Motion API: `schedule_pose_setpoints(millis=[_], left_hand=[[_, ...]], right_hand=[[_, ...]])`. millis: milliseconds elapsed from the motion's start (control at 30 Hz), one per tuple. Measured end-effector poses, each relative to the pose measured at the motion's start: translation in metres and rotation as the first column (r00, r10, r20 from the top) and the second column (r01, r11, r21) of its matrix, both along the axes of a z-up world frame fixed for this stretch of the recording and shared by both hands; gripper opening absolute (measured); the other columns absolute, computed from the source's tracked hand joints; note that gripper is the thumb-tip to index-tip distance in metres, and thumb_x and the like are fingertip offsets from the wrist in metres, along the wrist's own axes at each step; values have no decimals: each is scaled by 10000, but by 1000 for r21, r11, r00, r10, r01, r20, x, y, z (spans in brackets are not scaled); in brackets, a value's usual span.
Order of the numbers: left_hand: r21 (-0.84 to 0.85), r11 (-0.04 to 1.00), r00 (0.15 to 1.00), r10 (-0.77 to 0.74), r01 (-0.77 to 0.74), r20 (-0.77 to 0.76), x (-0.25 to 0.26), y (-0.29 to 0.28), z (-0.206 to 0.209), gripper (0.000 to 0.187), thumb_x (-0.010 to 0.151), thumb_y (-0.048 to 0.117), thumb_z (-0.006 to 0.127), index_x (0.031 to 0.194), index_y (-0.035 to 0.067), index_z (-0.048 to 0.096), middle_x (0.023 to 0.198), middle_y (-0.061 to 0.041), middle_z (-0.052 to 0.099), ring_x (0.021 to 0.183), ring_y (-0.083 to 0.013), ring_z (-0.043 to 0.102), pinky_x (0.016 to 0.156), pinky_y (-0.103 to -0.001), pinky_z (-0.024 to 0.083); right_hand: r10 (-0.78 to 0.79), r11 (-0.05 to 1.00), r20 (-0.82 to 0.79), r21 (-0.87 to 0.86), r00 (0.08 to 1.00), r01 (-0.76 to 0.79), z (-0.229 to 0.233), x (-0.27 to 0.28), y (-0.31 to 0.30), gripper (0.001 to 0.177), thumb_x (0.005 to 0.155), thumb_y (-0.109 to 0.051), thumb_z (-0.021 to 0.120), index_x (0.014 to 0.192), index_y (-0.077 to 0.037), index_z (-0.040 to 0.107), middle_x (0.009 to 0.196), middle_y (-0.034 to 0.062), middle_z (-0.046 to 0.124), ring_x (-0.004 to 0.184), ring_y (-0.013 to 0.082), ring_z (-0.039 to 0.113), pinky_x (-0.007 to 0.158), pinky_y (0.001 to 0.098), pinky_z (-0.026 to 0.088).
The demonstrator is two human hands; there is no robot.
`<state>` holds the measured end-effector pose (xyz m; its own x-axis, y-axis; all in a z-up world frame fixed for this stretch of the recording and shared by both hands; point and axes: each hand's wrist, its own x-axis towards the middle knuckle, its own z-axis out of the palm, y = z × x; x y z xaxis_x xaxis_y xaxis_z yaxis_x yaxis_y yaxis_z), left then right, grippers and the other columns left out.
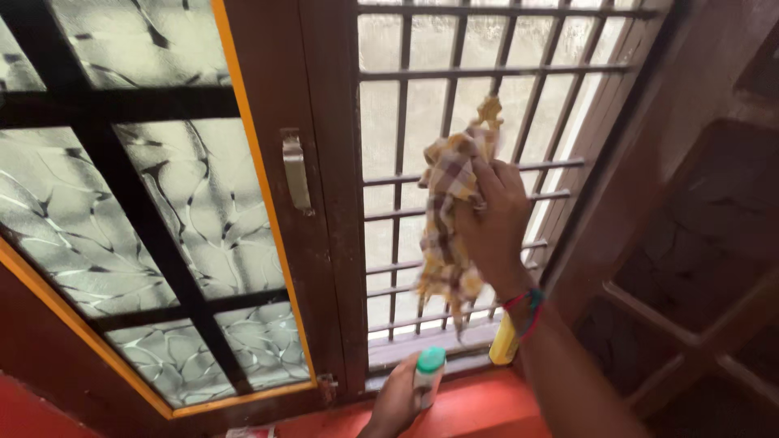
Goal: The person wipes a window frame and bars with a cloth. They clean the window sill, the wooden frame, and the individual metal bars.
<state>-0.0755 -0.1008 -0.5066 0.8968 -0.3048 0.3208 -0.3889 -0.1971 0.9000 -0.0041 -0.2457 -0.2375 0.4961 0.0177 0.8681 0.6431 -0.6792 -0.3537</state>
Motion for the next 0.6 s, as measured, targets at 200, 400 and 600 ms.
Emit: schedule_pose_setpoints(millis=[200, 400, 600], left_hand=[[58, 998, 997, 35, -31, -73, 2, 2, 0, 407, 841, 126, 741, 1232, 102, 627, 1130, -161, 707, 1068, -362, 677, 898, -404, 540], [150, 989, 992, 1, 18, -130, 6, 7, 5, 445, 814, 78, 707, 1250, 116, 626, 1186, -136, 707, 1130, -345, 670, 925, -418, 524], [113, 993, 997, 35, -27, -68, 6, 3, -10, 524, 799, 58, 701, 1311, 99, 599, 1221, -146, 699, 1183, -335, 656, 986, -406, 513]], right_hand=[[-139, 828, 186, -516, 973, 217, 14, 26, 76, 650, 547, -121, 894, 1146, 39, 697, 1054, 111, 714, 1054, 328, 590, 824, 437, 586], [-248, 686, 64, -693, 967, 222, 28, 45, 69, 192, 803, -30, 817, 977, -16, 738, 1009, 48, 736, 1028, 250, 610, 847, 370, 606], [58, 982, 352, -191, 934, 11, -9, 29, 69, 283, 828, 20, 754, 1094, -71, 786, 1062, 51, 774, 1051, 261, 607, 902, 429, 532]])
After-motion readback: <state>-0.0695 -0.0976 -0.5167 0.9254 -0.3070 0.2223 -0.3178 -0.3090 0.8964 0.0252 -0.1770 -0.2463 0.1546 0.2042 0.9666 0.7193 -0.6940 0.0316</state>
